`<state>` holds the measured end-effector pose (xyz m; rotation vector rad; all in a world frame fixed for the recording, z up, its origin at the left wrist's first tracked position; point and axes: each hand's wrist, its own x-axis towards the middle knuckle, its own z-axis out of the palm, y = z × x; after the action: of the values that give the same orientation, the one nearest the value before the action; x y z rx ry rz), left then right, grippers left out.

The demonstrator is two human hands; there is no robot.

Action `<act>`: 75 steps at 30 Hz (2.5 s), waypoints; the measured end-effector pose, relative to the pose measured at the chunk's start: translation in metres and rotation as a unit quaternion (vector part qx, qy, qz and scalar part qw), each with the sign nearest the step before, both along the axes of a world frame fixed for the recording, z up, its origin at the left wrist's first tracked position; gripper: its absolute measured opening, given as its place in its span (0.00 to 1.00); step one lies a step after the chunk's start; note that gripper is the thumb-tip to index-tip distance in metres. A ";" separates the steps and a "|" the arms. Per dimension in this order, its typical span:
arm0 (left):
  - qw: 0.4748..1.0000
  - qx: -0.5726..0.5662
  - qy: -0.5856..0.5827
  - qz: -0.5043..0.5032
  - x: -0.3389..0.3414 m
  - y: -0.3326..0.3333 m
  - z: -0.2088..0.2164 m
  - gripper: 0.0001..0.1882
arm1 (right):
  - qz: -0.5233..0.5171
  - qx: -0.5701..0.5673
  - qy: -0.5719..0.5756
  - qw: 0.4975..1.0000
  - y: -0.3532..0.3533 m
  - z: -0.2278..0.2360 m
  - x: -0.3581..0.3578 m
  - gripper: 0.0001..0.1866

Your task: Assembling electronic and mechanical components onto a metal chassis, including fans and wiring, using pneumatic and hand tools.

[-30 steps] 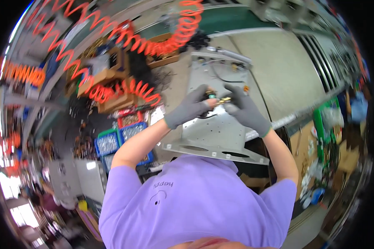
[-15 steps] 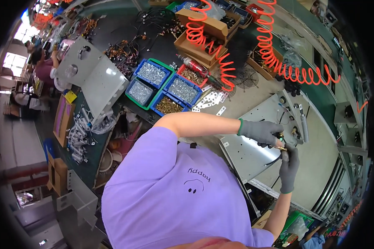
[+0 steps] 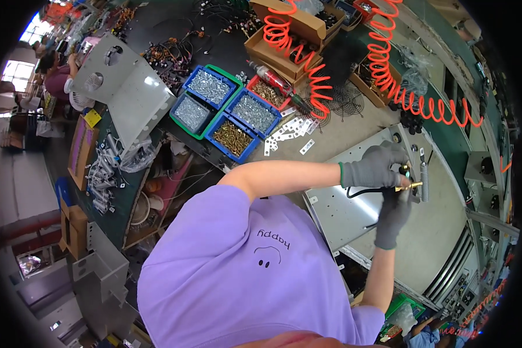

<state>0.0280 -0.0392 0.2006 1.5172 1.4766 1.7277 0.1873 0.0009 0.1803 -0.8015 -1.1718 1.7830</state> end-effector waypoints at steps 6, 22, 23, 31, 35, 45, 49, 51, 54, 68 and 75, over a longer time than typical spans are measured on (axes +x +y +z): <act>0.993 -0.069 -0.043 -0.080 -0.026 -0.038 -0.031 0.18 | 0.010 -0.118 0.024 0.993 -0.015 0.033 -0.020 0.14; 0.852 -0.419 0.127 0.286 -0.095 -0.213 -0.214 0.11 | -0.073 0.102 -0.250 0.960 -0.026 -0.010 0.015 0.15; 0.844 -0.444 0.128 0.274 -0.096 -0.207 -0.211 0.11 | -0.079 0.087 -0.242 0.963 -0.027 -0.020 0.015 0.13; 0.825 -0.448 0.153 0.308 -0.098 -0.206 -0.258 0.12 | -0.054 0.099 -0.317 0.942 -0.020 -0.061 0.038 0.15; 0.806 -0.473 0.178 0.308 -0.091 -0.198 -0.218 0.10 | -0.076 0.101 -0.286 0.950 -0.028 -0.063 0.029 0.15; 0.891 -0.268 -0.366 0.029 -0.073 -0.126 -0.068 0.12 | 0.028 0.067 -0.184 0.980 -0.034 -0.040 -0.019 0.16; 0.891 -0.197 -0.387 -0.133 -0.053 -0.094 -0.023 0.12 | 0.030 0.067 -0.172 0.982 -0.044 -0.016 -0.044 0.15; 0.888 -0.180 -0.396 -0.150 -0.045 -0.085 -0.021 0.12 | 0.064 0.087 -0.146 0.983 -0.041 -0.015 -0.044 0.14; 0.879 -0.169 -0.415 -0.163 -0.040 -0.080 -0.016 0.10 | 0.053 0.081 -0.128 0.987 -0.040 -0.008 -0.045 0.14; 0.814 -0.175 -0.539 -0.126 -0.039 -0.075 -0.006 0.09 | 0.095 0.117 -0.117 0.982 -0.052 0.012 -0.049 0.15; 0.750 -0.159 -0.616 -0.180 -0.038 -0.074 -0.010 0.07 | 0.117 0.130 -0.127 0.976 -0.056 0.027 -0.052 0.15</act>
<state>-0.0101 -0.1135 0.1906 0.1999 0.6126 1.5255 0.1358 -0.0549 0.2073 -0.7751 -1.6907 1.6962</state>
